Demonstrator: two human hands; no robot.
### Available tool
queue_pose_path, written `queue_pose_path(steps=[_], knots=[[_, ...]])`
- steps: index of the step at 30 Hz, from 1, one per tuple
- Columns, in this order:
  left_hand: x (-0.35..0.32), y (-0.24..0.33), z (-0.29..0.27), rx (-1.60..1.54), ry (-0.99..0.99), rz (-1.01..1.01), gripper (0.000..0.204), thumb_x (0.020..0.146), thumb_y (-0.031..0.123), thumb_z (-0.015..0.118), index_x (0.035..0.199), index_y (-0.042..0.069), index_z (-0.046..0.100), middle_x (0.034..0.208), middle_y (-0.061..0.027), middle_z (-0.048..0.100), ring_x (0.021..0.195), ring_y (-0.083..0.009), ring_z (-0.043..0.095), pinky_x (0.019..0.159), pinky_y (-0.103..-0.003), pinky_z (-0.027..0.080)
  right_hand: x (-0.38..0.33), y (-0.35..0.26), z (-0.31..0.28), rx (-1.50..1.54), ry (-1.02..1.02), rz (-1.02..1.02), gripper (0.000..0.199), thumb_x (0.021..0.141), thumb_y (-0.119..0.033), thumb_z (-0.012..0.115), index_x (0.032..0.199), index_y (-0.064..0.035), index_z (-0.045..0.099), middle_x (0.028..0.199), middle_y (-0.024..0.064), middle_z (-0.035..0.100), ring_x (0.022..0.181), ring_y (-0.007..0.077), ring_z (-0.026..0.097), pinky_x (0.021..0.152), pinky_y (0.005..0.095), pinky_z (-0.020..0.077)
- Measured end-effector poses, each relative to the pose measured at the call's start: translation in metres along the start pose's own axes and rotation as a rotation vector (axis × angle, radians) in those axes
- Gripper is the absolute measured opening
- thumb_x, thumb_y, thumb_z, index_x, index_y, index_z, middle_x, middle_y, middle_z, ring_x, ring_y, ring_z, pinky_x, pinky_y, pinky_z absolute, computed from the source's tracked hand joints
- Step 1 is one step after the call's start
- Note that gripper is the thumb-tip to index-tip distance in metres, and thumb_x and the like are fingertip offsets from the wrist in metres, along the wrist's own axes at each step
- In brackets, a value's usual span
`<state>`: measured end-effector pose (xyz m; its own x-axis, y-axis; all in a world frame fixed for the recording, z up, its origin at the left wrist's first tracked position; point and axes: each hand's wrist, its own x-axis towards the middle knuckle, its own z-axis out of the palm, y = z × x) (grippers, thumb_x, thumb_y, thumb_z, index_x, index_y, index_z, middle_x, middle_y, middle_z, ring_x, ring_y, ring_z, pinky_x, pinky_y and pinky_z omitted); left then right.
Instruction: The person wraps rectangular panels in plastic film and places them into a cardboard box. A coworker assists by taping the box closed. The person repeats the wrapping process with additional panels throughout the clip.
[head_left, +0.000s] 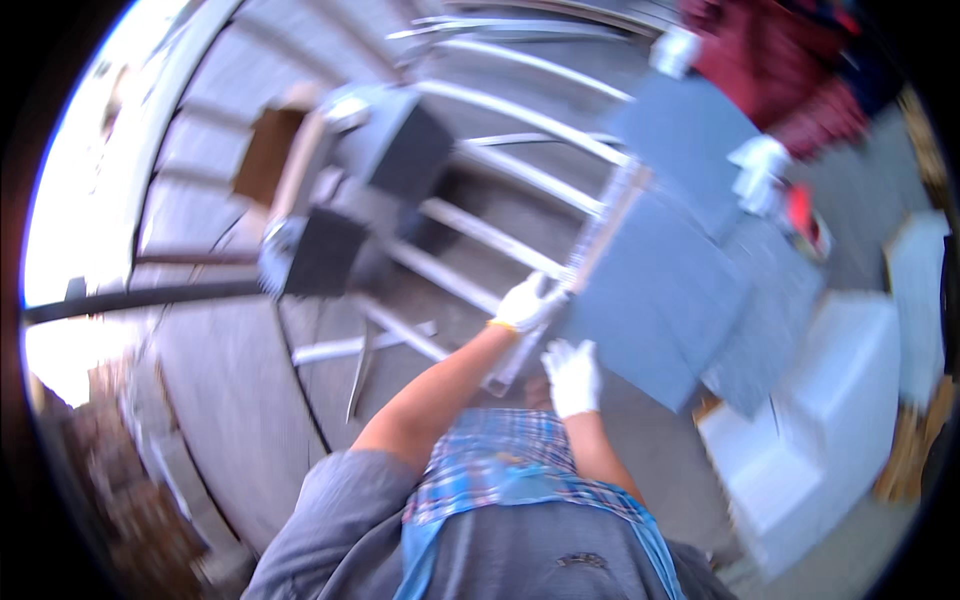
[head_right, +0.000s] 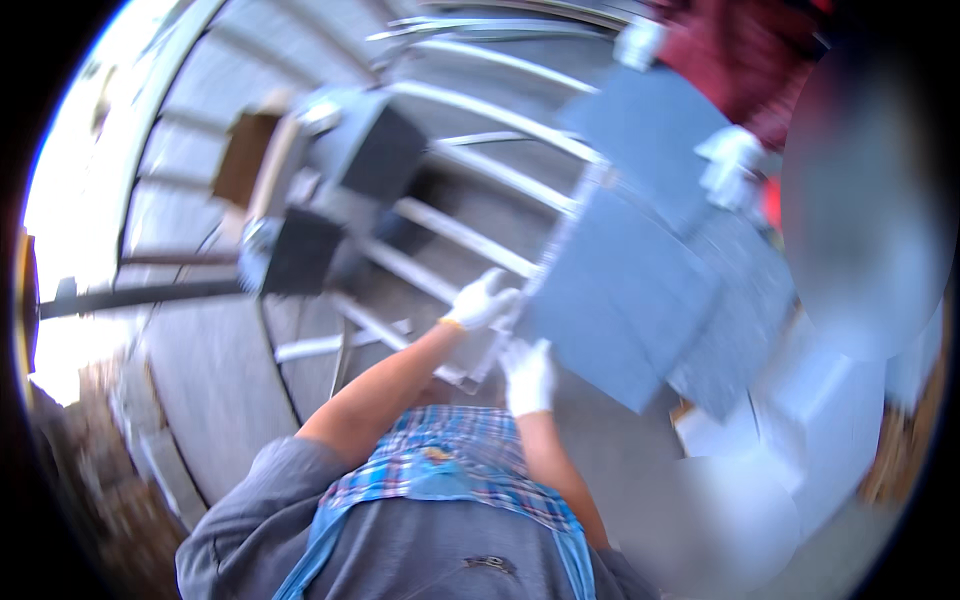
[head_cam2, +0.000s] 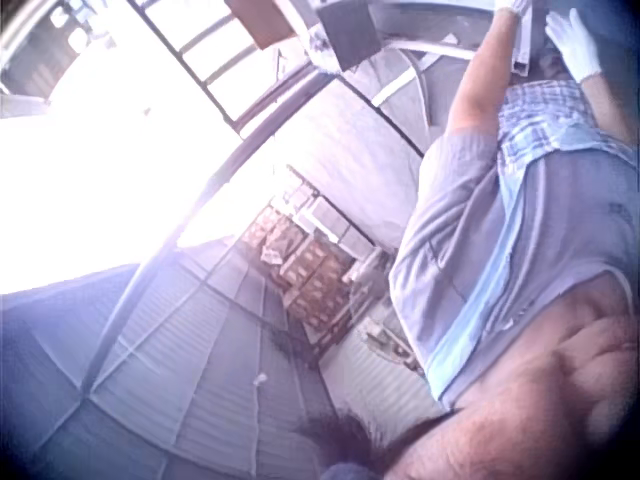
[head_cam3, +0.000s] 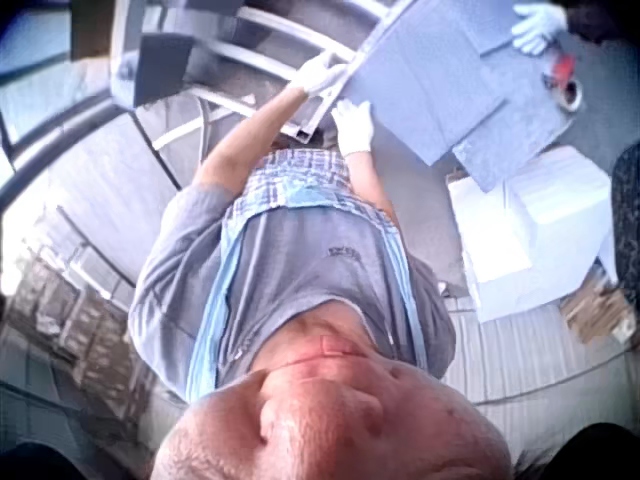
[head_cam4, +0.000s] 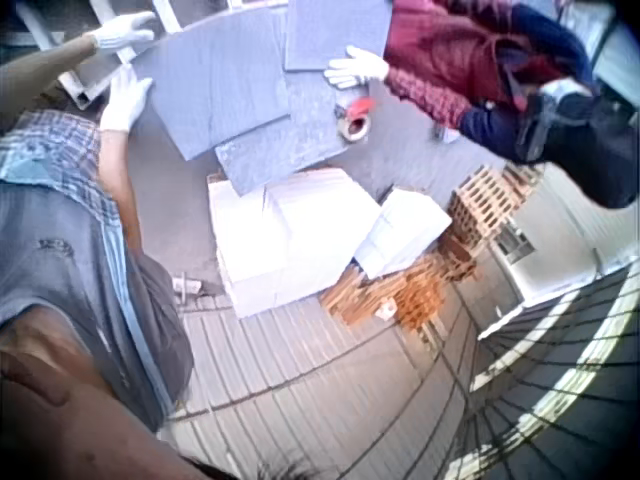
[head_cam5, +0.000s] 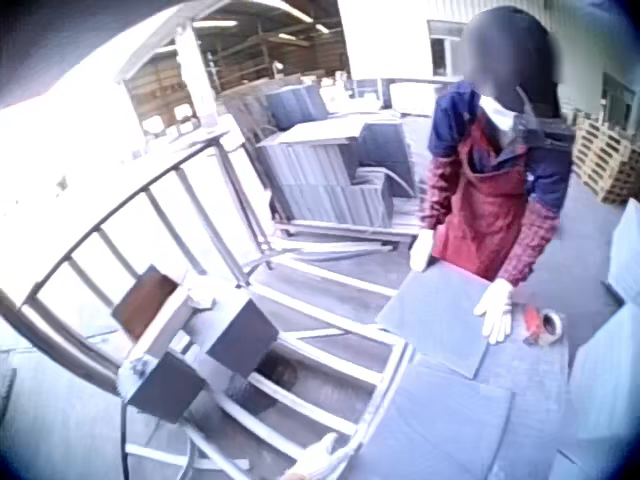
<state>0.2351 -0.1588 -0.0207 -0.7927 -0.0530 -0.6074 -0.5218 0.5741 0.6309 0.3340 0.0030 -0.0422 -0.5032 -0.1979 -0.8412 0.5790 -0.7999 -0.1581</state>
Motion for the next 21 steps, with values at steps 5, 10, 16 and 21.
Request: queue_pose_path(steps=[5, 10, 16, 21], knots=[[-0.045, -0.127, -0.052, 0.038, 0.081, -0.208, 0.070, 0.093, 0.050, 0.063, 0.143, 0.002, 0.052, 0.138, -0.0256, 0.059, 0.129, -0.0420, 0.055, 0.108, -0.044, 0.045, 0.005, 0.021, -0.052, -0.136, -0.320, 0.068, 0.020, 0.109, -0.033, 0.041, 0.100, -0.0186, 0.052, 0.101, 0.0040, 0.057, 0.089, 0.0244, 0.057, 0.080, 0.0398, 0.0522], [-0.095, -0.243, -0.169, 0.108, 0.473, -0.341, 0.056, 0.088, 0.046, 0.065, 0.126, 0.006, 0.064, 0.123, -0.0221, 0.067, 0.116, -0.0402, 0.063, 0.099, -0.045, 0.050, 0.007, 0.051, -0.058, -0.396, -0.379, 0.307, 0.024, 0.104, -0.031, 0.050, 0.083, -0.0207, 0.047, 0.075, 0.0018, 0.043, 0.069, 0.0205, 0.047, 0.057, 0.0354, 0.0381], [-0.065, -0.351, -0.361, -0.212, 1.116, -0.361, 0.068, 0.092, 0.055, 0.064, 0.122, -0.006, 0.063, 0.117, -0.0265, 0.069, 0.114, -0.0383, 0.065, 0.099, -0.043, 0.048, 0.031, 0.099, -0.065, -0.612, 0.007, 0.279, 0.019, 0.101, -0.032, 0.061, 0.110, -0.0156, 0.058, 0.094, 0.0071, 0.065, 0.080, 0.0268, 0.066, 0.062, 0.0415, 0.0544], [-0.005, -0.349, -0.481, 0.053, 1.310, -0.400, 0.059, 0.086, 0.052, 0.068, 0.113, 0.000, 0.061, 0.111, -0.0243, 0.064, 0.106, -0.0411, 0.063, 0.092, -0.050, 0.049, 0.012, 0.176, -0.022, -0.883, 0.181, 0.260, 0.034, 0.102, -0.028, 0.060, 0.130, -0.0091, 0.057, 0.107, 0.0133, 0.069, 0.089, 0.0289, 0.070, 0.069, 0.0396, 0.0579]])
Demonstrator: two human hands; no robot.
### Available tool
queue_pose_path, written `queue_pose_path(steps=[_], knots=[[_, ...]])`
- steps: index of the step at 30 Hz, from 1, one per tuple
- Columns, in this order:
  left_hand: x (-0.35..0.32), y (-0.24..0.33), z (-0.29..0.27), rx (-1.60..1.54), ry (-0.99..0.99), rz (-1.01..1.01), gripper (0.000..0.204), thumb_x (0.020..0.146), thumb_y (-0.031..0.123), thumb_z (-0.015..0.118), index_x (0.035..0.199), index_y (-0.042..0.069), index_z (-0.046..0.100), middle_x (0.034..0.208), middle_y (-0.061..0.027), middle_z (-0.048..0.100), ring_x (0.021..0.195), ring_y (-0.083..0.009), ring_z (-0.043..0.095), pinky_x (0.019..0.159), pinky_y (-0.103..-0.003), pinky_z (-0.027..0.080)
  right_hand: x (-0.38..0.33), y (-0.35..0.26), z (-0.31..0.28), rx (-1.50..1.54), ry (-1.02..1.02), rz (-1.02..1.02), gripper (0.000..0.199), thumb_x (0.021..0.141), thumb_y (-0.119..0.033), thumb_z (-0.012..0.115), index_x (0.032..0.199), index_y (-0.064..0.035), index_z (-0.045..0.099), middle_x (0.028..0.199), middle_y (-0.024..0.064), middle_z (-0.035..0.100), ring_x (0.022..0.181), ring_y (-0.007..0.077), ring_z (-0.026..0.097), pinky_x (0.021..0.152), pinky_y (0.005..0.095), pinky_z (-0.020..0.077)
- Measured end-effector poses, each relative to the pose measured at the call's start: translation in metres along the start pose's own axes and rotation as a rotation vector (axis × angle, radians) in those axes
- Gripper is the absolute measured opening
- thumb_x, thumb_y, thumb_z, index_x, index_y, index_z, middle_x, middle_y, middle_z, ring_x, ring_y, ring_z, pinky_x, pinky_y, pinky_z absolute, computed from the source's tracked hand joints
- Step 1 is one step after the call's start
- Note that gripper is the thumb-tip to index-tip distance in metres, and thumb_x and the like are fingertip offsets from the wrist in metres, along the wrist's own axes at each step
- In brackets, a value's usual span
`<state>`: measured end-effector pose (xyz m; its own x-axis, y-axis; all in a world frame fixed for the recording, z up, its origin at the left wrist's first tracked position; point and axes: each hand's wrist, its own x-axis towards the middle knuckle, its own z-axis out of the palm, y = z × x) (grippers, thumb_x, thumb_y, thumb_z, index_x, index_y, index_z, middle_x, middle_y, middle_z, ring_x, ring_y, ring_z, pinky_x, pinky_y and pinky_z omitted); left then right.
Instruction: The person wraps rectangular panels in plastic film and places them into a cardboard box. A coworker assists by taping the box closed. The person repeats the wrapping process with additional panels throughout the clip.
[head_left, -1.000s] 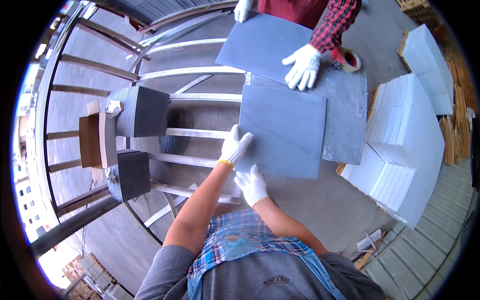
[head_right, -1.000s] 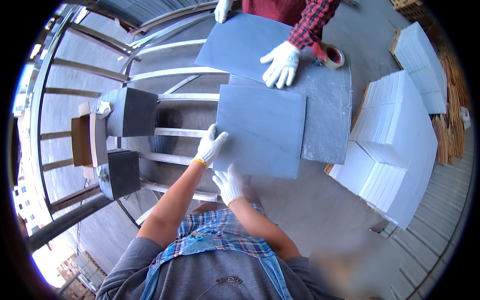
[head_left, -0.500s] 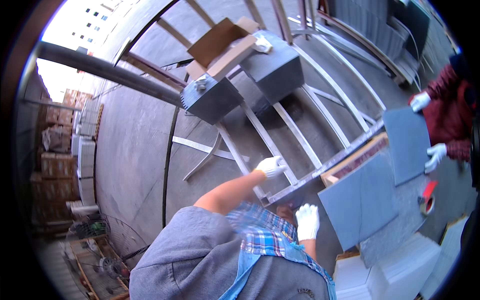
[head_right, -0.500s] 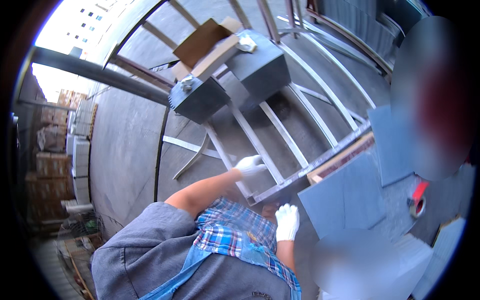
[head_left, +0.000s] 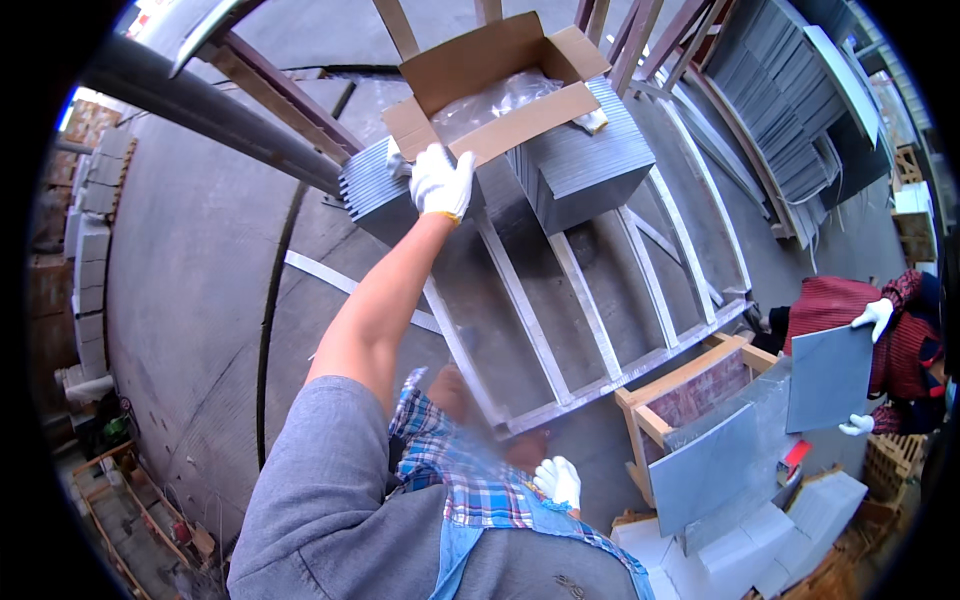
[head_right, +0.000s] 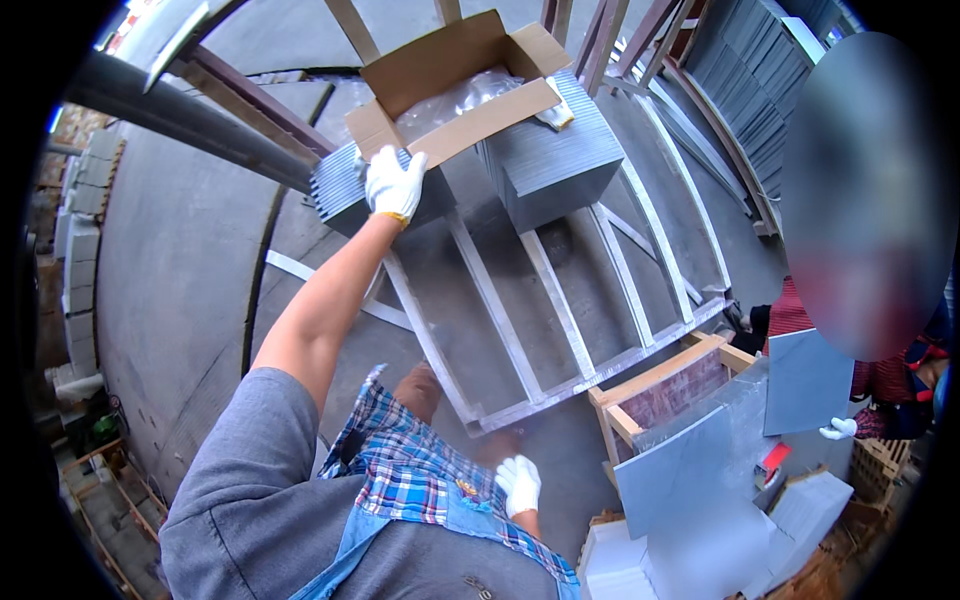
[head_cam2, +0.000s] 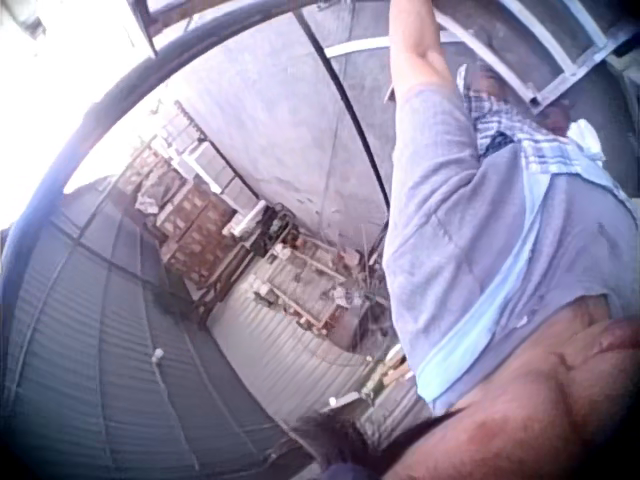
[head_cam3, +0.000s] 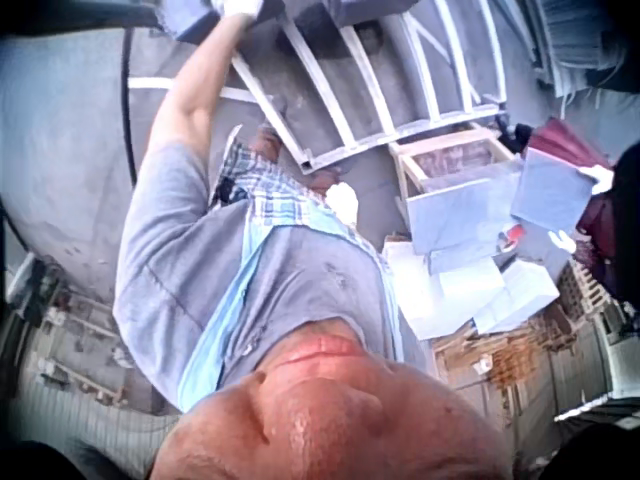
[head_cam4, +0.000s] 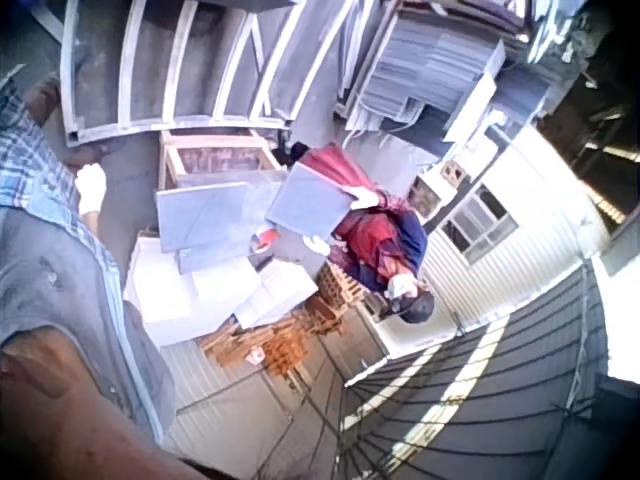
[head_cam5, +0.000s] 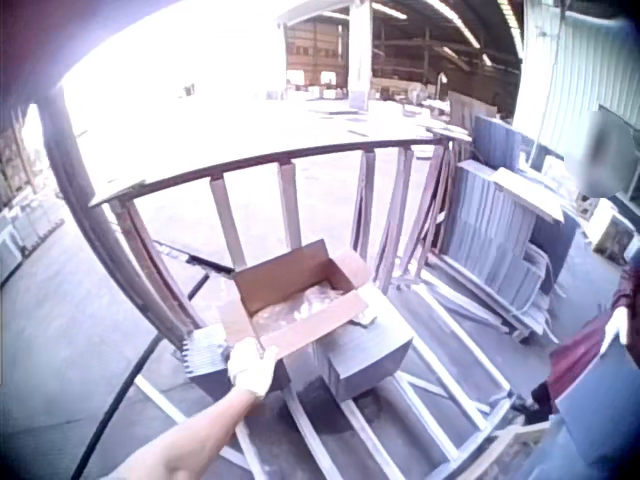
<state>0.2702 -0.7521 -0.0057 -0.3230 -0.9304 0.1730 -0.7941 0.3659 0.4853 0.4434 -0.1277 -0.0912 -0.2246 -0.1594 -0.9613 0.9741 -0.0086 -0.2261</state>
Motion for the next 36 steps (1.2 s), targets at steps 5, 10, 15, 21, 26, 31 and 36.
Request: queue_pose_path(steps=[5, 10, 15, 21, 26, 31, 36], knots=[[0.091, -0.015, 0.031, 0.080, -0.093, -0.317, 0.087, 0.074, 0.070, 0.072, 0.124, 0.001, 0.053, 0.127, -0.0246, 0.057, 0.126, -0.0409, 0.052, 0.105, -0.053, 0.040, -0.041, -0.008, 0.123, -0.285, 0.100, -0.124, 0.030, 0.103, -0.022, 0.060, 0.127, -0.0048, 0.061, 0.103, 0.0094, 0.071, 0.086, 0.0195, 0.070, 0.071, 0.0335, 0.0576], [0.133, -0.066, 0.082, 0.126, -0.489, -0.307, 0.093, 0.075, 0.072, 0.070, 0.127, -0.005, 0.067, 0.142, -0.0216, 0.058, 0.124, -0.0355, 0.060, 0.103, -0.046, 0.045, -0.048, -0.018, 0.149, -0.376, 0.160, -0.155, 0.027, 0.104, -0.023, 0.059, 0.124, -0.0042, 0.061, 0.102, 0.0064, 0.069, 0.081, 0.0152, 0.067, 0.068, 0.0297, 0.0552], [0.141, -0.086, 0.127, -0.738, -0.667, -0.693, 0.035, 0.093, 0.021, 0.059, 0.116, -0.006, 0.064, 0.111, -0.0174, 0.067, 0.090, -0.0323, 0.070, 0.072, -0.045, 0.060, -0.063, -0.024, 0.149, -0.360, 0.232, -0.156, 0.026, 0.103, -0.023, 0.059, 0.120, -0.0046, 0.064, 0.098, 0.0032, 0.068, 0.081, 0.0123, 0.064, 0.068, 0.0272, 0.0524], [0.035, -0.062, 0.100, -0.966, -0.602, -0.529, 0.028, 0.093, 0.012, 0.057, 0.109, -0.011, 0.063, 0.106, -0.0164, 0.068, 0.095, -0.0276, 0.069, 0.082, -0.041, 0.059, -0.059, 0.001, 0.126, -0.224, 0.231, -0.162, 0.025, 0.101, -0.023, 0.062, 0.118, -0.0054, 0.066, 0.096, 0.0027, 0.067, 0.078, 0.0119, 0.064, 0.067, 0.0280, 0.0516], [-0.156, -0.040, 0.036, -0.947, -0.754, -0.451, 0.033, 0.096, 0.015, 0.053, 0.123, -0.004, 0.058, 0.116, -0.0151, 0.064, 0.106, -0.0269, 0.065, 0.089, -0.041, 0.056, -0.053, 0.009, 0.096, -0.274, 0.238, -0.146, 0.023, 0.101, -0.022, 0.062, 0.119, -0.0070, 0.064, 0.098, 0.0021, 0.067, 0.081, 0.0120, 0.064, 0.070, 0.0282, 0.0525], [-0.328, -0.076, 0.083, 0.026, -0.900, 0.296, 0.023, 0.092, 0.009, 0.054, 0.100, -0.007, 0.069, 0.104, -0.0203, 0.068, 0.088, -0.0241, 0.064, 0.082, -0.041, 0.052, -0.032, 0.035, 0.035, -0.038, 0.146, -0.175, 0.023, 0.103, -0.018, 0.059, 0.121, -0.0036, 0.063, 0.099, 0.0054, 0.068, 0.081, 0.0136, 0.065, 0.067, 0.0266, 0.0516], [-0.459, -0.079, 0.165, -0.751, -0.851, -0.660, 0.025, 0.096, 0.015, 0.058, 0.116, 0.001, 0.060, 0.101, -0.0075, 0.064, 0.090, -0.0199, 0.061, 0.080, -0.035, 0.051, -0.034, 0.040, -0.022, -0.026, 0.244, -0.115, 0.028, 0.104, -0.022, 0.058, 0.124, -0.0021, 0.062, 0.104, 0.0097, 0.070, 0.086, 0.0171, 0.069, 0.073, 0.0281, 0.0557]])
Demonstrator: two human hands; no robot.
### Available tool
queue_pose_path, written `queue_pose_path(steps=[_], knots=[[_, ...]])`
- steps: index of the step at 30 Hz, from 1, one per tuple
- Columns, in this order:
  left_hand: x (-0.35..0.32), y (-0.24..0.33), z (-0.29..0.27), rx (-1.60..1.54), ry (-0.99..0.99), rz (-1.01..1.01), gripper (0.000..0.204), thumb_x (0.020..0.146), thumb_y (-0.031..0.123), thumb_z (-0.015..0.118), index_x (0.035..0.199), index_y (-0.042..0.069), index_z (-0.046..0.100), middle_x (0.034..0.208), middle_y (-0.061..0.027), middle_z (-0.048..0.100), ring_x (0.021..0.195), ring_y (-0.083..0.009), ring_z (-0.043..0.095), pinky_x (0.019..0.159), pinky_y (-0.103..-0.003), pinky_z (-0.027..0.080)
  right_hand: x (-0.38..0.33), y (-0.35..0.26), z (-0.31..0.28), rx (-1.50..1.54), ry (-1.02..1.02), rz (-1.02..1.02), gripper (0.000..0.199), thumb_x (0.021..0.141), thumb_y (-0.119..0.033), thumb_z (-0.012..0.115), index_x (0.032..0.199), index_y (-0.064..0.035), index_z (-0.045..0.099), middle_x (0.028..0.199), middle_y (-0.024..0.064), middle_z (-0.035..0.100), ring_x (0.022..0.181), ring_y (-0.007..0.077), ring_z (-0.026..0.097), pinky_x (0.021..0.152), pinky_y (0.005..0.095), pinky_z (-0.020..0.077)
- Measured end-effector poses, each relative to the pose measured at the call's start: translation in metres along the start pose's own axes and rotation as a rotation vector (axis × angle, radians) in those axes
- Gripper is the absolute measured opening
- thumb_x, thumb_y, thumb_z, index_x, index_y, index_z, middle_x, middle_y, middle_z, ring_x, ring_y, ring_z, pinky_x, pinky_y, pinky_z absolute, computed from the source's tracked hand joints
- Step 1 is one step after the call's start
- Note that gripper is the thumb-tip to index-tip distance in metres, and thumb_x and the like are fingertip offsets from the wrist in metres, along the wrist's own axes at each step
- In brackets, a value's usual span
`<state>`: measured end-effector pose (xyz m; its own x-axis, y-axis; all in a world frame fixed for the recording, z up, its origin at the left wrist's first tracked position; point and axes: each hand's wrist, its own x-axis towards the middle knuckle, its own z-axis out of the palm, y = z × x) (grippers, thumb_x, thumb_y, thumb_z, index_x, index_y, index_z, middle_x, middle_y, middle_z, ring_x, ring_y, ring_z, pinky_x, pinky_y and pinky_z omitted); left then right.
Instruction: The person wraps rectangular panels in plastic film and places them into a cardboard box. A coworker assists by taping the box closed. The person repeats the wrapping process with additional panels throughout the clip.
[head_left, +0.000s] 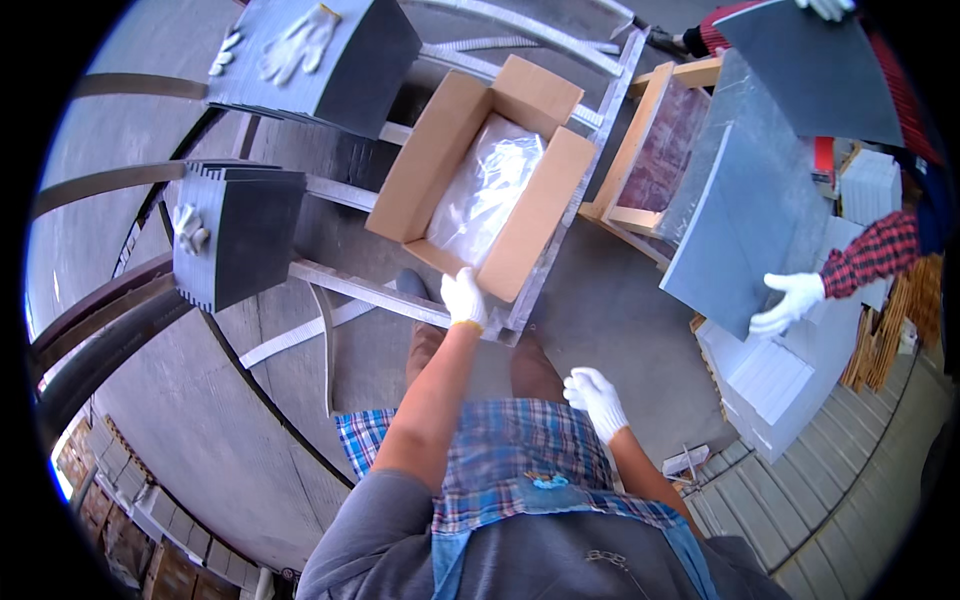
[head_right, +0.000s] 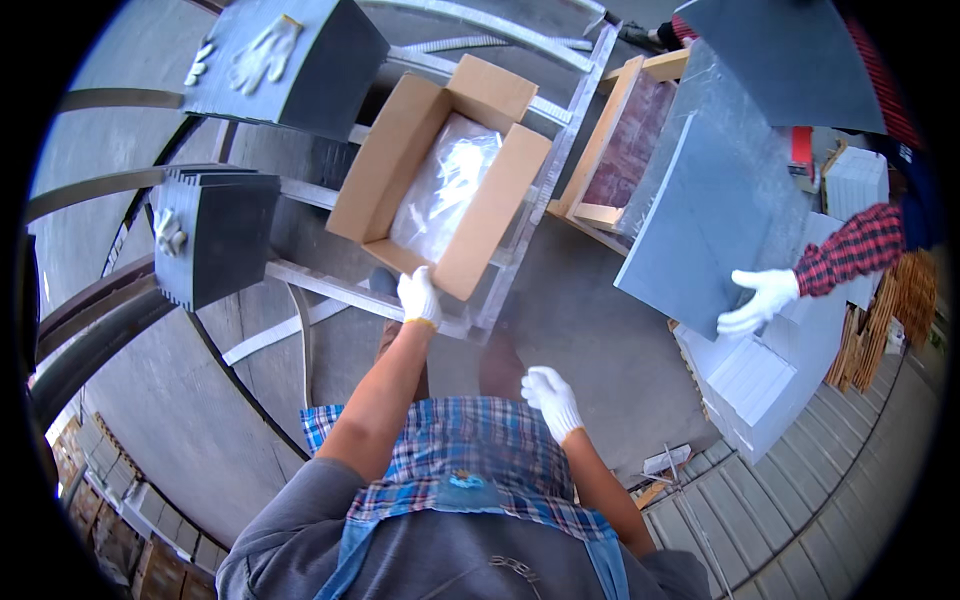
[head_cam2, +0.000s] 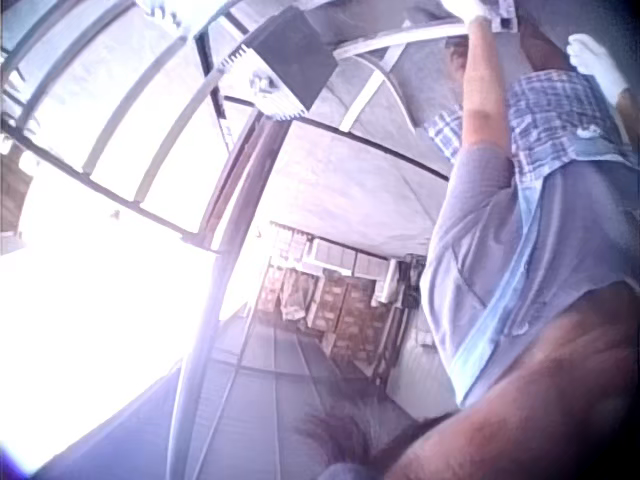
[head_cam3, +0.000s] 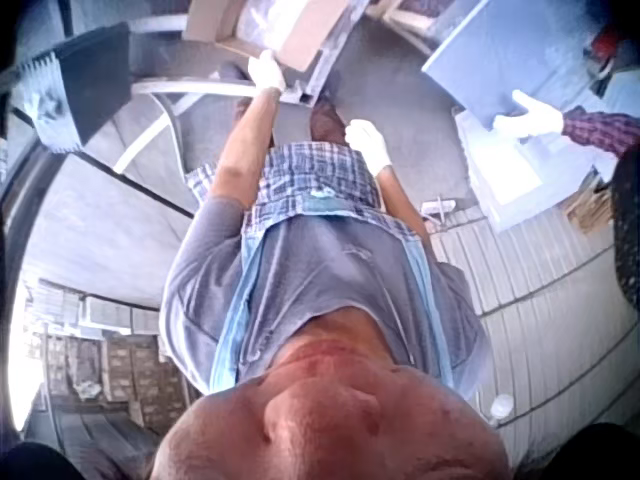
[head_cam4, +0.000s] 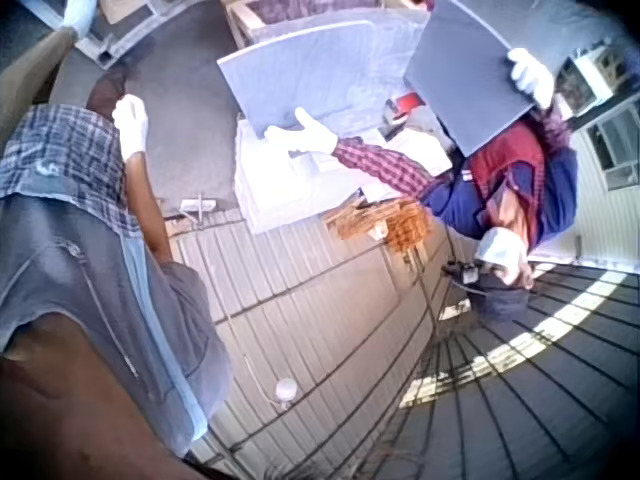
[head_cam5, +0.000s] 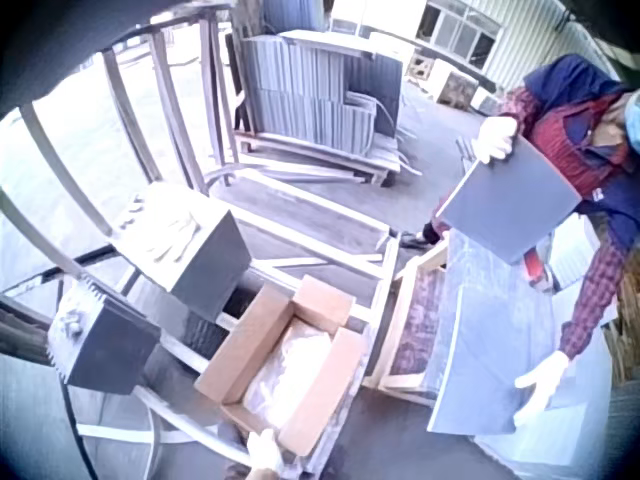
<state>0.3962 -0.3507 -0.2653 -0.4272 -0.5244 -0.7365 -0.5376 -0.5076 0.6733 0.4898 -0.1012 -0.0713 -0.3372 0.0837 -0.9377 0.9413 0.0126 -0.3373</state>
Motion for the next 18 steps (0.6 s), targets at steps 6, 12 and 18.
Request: queue_pose_path(steps=[6, 12, 18], knots=[[0.032, -0.098, 0.044, 0.678, 0.050, -0.327, 0.052, 0.099, 0.044, 0.054, 0.115, -0.003, 0.066, 0.111, -0.0245, 0.070, 0.104, -0.0385, 0.066, 0.093, -0.045, 0.049, 0.017, 0.046, -0.072, -0.036, 0.073, 0.090, 0.029, 0.104, -0.025, 0.059, 0.123, -0.0034, 0.064, 0.106, 0.0102, 0.072, 0.090, 0.0195, 0.071, 0.078, 0.0309, 0.0578], [0.000, -0.008, 0.088, 1.255, -0.369, 0.117, 0.055, 0.093, 0.037, 0.063, 0.130, -0.004, 0.057, 0.113, -0.0313, 0.067, 0.107, -0.0471, 0.065, 0.096, -0.051, 0.049, 0.028, 0.073, -0.071, 0.160, 0.139, 0.153, 0.036, 0.103, -0.032, 0.060, 0.125, -0.0032, 0.062, 0.109, 0.0115, 0.071, 0.093, 0.0218, 0.071, 0.081, 0.0344, 0.0577], [0.128, -0.010, 0.154, 1.358, -0.245, 0.394, 0.089, 0.085, 0.043, 0.076, 0.153, 0.004, 0.034, 0.150, -0.0264, 0.047, 0.129, -0.0403, 0.054, 0.104, -0.044, 0.047, 0.039, 0.097, -0.026, 0.333, 0.092, 0.206, 0.031, 0.104, -0.037, 0.059, 0.110, -0.0074, 0.062, 0.089, -0.0006, 0.060, 0.077, 0.0088, 0.057, 0.068, 0.0230, 0.0459]])
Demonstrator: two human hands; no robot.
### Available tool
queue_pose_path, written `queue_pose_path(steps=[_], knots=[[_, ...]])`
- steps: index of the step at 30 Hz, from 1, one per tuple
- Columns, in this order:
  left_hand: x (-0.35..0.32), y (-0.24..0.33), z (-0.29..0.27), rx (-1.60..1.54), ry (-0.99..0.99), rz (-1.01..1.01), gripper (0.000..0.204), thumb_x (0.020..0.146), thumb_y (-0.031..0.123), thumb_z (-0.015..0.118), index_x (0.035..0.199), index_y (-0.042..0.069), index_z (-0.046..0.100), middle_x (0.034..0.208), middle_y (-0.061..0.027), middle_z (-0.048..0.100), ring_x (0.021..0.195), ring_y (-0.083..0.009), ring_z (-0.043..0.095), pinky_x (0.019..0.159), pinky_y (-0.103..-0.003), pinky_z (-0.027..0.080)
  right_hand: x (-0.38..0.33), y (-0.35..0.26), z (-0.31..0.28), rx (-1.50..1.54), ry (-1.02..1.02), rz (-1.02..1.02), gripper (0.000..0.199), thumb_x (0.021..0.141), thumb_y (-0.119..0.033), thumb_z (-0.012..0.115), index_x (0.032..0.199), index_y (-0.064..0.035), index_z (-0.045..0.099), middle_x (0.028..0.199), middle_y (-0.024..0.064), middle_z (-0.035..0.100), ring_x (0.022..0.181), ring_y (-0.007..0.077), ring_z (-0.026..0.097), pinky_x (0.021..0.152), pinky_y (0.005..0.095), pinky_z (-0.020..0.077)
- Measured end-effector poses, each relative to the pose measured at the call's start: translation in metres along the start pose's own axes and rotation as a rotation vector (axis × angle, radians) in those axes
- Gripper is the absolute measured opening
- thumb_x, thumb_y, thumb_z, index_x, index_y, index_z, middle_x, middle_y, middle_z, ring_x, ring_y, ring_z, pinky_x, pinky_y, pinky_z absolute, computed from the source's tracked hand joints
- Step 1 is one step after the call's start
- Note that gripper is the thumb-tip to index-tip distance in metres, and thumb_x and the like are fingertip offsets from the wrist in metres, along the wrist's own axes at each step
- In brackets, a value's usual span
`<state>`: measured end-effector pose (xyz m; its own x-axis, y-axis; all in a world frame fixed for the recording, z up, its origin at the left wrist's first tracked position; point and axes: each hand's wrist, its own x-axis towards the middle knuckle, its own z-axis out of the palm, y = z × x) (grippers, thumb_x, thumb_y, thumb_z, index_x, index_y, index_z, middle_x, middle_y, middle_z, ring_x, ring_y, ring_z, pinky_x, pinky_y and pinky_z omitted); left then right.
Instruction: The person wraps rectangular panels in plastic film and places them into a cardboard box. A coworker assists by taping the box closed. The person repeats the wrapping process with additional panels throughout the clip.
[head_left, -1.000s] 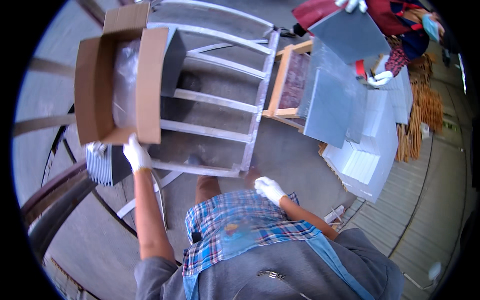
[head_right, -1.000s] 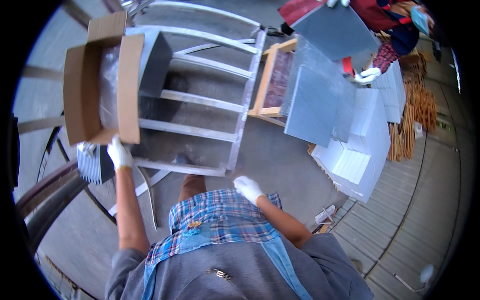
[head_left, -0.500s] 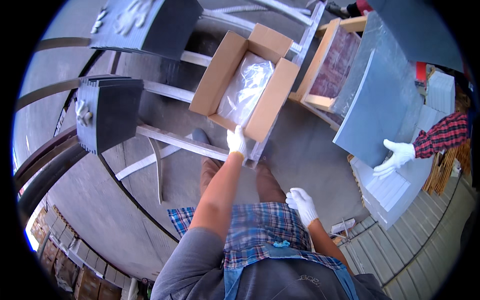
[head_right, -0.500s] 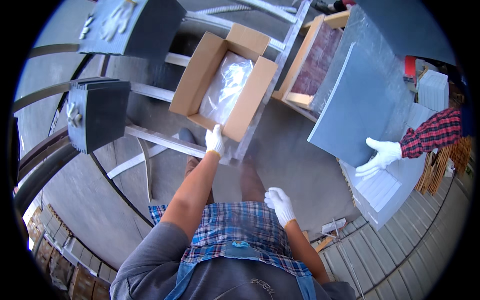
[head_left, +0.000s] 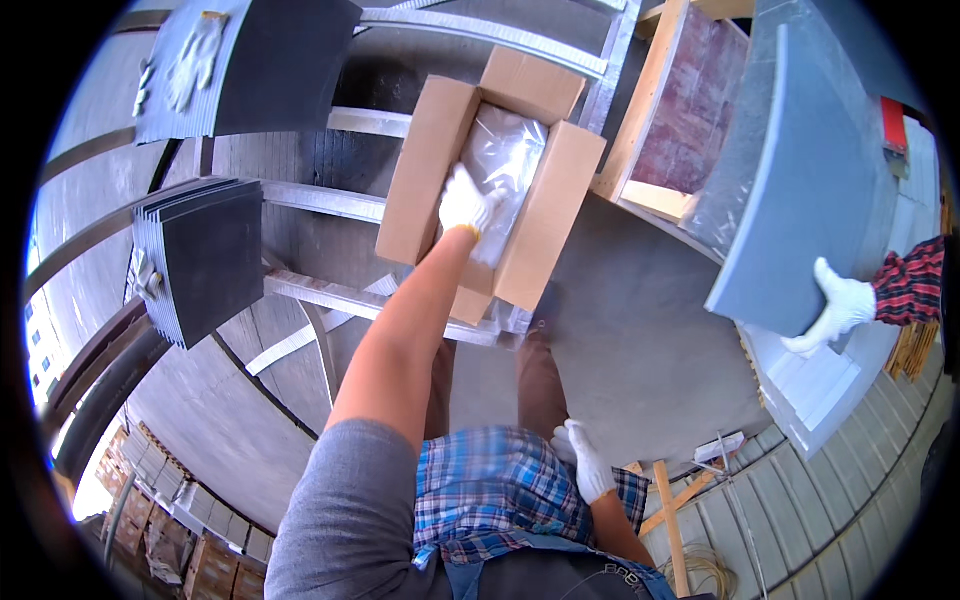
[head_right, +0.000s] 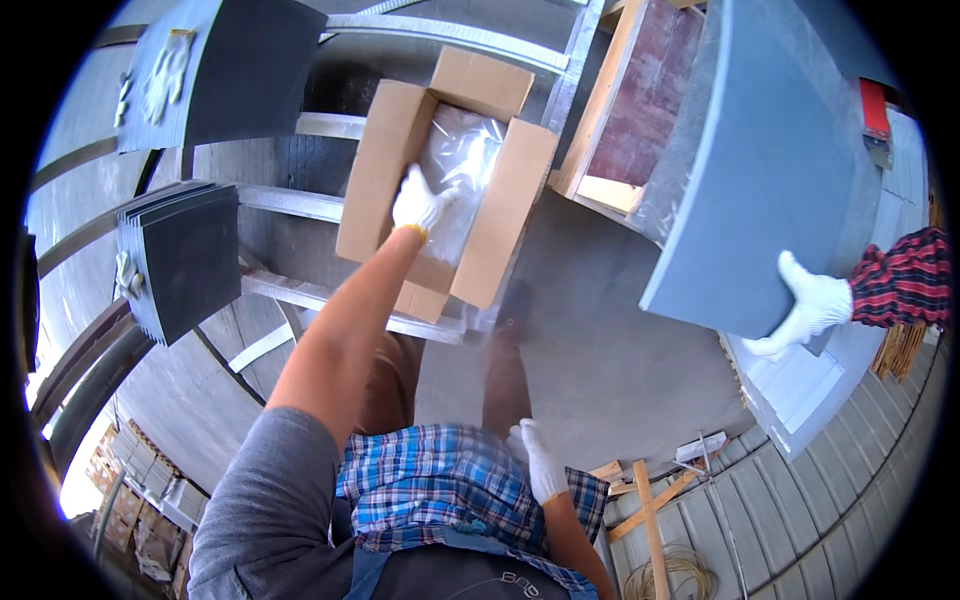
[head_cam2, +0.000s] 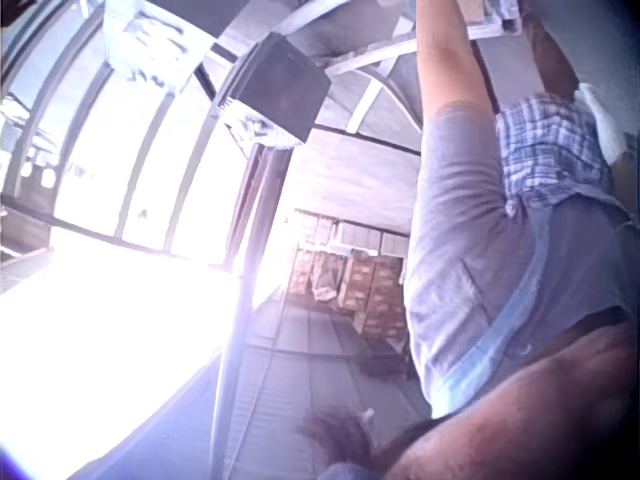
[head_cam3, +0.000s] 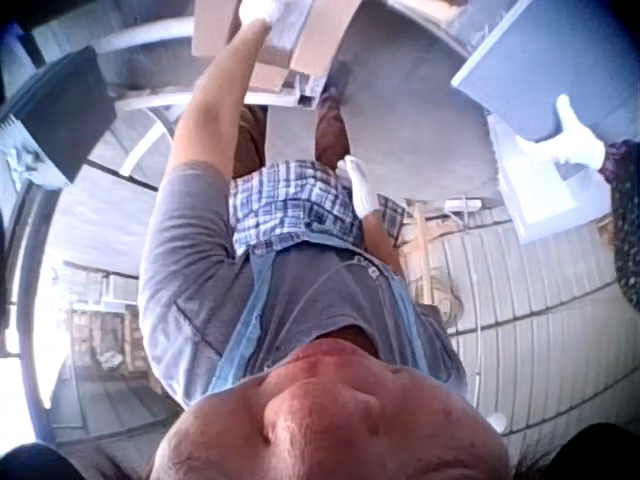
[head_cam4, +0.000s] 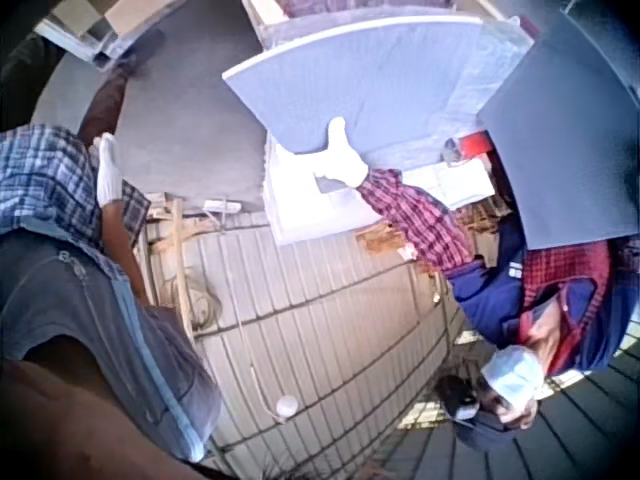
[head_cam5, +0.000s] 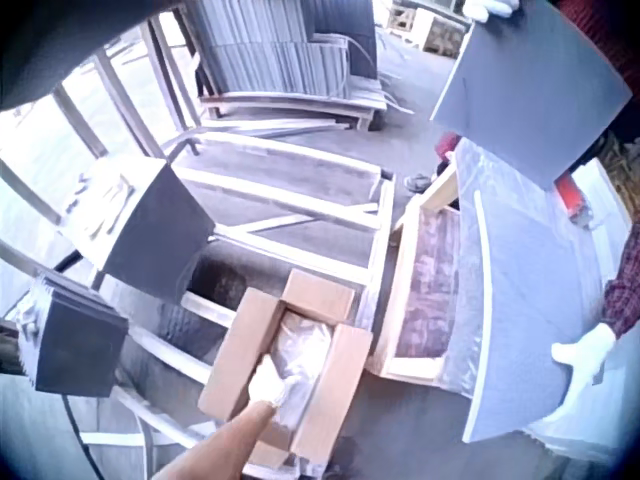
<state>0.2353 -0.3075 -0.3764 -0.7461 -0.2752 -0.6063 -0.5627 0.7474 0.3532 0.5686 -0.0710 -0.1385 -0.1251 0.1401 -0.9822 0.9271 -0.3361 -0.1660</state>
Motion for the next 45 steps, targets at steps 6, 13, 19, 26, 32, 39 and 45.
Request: queue_pose_path(steps=[6, 13, 19, 26, 32, 39, 45], knots=[[0.064, -0.011, 0.038, -0.182, 0.046, 0.171, 0.043, 0.088, 0.031, 0.072, 0.121, 0.004, 0.066, 0.113, -0.0253, 0.069, 0.105, -0.0407, 0.067, 0.092, -0.045, 0.052, 0.019, -0.003, 0.025, 0.159, -0.017, 0.129, 0.025, 0.106, -0.018, 0.054, 0.082, -0.0161, 0.048, 0.073, -0.0090, 0.037, 0.060, 0.0023, 0.036, 0.052, 0.0185, 0.0273], [-0.053, 0.024, -0.018, -0.259, 0.304, 0.386, 0.017, 0.088, 0.023, 0.071, 0.089, 0.006, 0.069, 0.084, -0.0184, 0.068, 0.080, -0.0409, 0.064, 0.072, -0.048, 0.050, 0.012, -0.026, 0.017, 0.127, 0.012, -0.007, 0.019, 0.104, -0.021, 0.059, 0.114, -0.0048, 0.064, 0.088, 0.0011, 0.061, 0.072, 0.0101, 0.058, 0.060, 0.0214, 0.0465], [-0.207, 0.061, -0.110, -0.079, 0.370, 0.678, 0.008, 0.082, 0.017, 0.072, 0.081, 0.011, 0.068, 0.071, -0.0138, 0.063, 0.068, -0.0354, 0.062, 0.063, -0.047, 0.048, -0.020, -0.128, 0.030, 0.026, -0.178, -0.416, 0.034, 0.101, -0.019, 0.064, 0.132, -0.0050, 0.061, 0.112, 0.0100, 0.072, 0.093, 0.0199, 0.072, 0.076, 0.0313, 0.0589], [-0.365, 0.116, -0.211, -0.361, 0.179, 0.737, 0.015, 0.081, 0.015, 0.075, 0.094, 0.008, 0.073, 0.083, -0.0124, 0.066, 0.081, -0.0317, 0.063, 0.074, -0.043, 0.050, -0.141, -0.253, 0.036, -0.462, -0.285, -1.236, 0.082, 0.090, -0.013, 0.077, 0.158, -0.0054, 0.031, 0.155, 0.0202, 0.044, 0.139, 0.0290, 0.048, 0.112, 0.0402, 0.0434], [-0.409, 0.132, -0.277, -0.776, -0.084, 0.615, 0.027, 0.084, 0.018, 0.079, 0.106, 0.004, 0.071, 0.104, -0.0088, 0.067, 0.102, -0.0215, 0.065, 0.092, -0.035, 0.050, -0.237, -0.301, 0.042, -0.440, -0.794, -0.890, 0.046, 0.093, -0.008, 0.071, 0.137, -0.0029, 0.059, 0.133, 0.0036, 0.058, 0.120, 0.0142, 0.057, 0.103, 0.0292, 0.0451], [-0.417, 0.127, -0.329, -1.187, -0.434, 0.511, 0.029, 0.090, 0.015, 0.075, 0.115, 0.001, 0.069, 0.099, -0.0070, 0.069, 0.094, -0.0161, 0.065, 0.086, -0.031, 0.053, -0.274, -0.270, 0.070, -0.380, -0.530, -1.173, 0.015, 0.093, -0.011, 0.073, 0.106, -0.0022, 0.072, 0.099, -0.0014, 0.069, 0.094, 0.0077, 0.063, 0.087, 0.0243, 0.0498], [-0.408, 0.123, -0.366, -0.804, -0.134, 0.654, 0.020, 0.095, 0.016, 0.071, 0.105, -0.002, 0.072, 0.089, -0.0013, 0.069, 0.083, -0.0093, 0.062, 0.074, -0.027, 0.049, -0.321, -0.248, 0.084, -0.496, -0.512, -1.108, 0.019, 0.092, -0.013, 0.073, 0.105, 0.0007, 0.074, 0.094, -0.0004, 0.070, 0.088, 0.0085, 0.063, 0.082, 0.0245, 0.0504]])
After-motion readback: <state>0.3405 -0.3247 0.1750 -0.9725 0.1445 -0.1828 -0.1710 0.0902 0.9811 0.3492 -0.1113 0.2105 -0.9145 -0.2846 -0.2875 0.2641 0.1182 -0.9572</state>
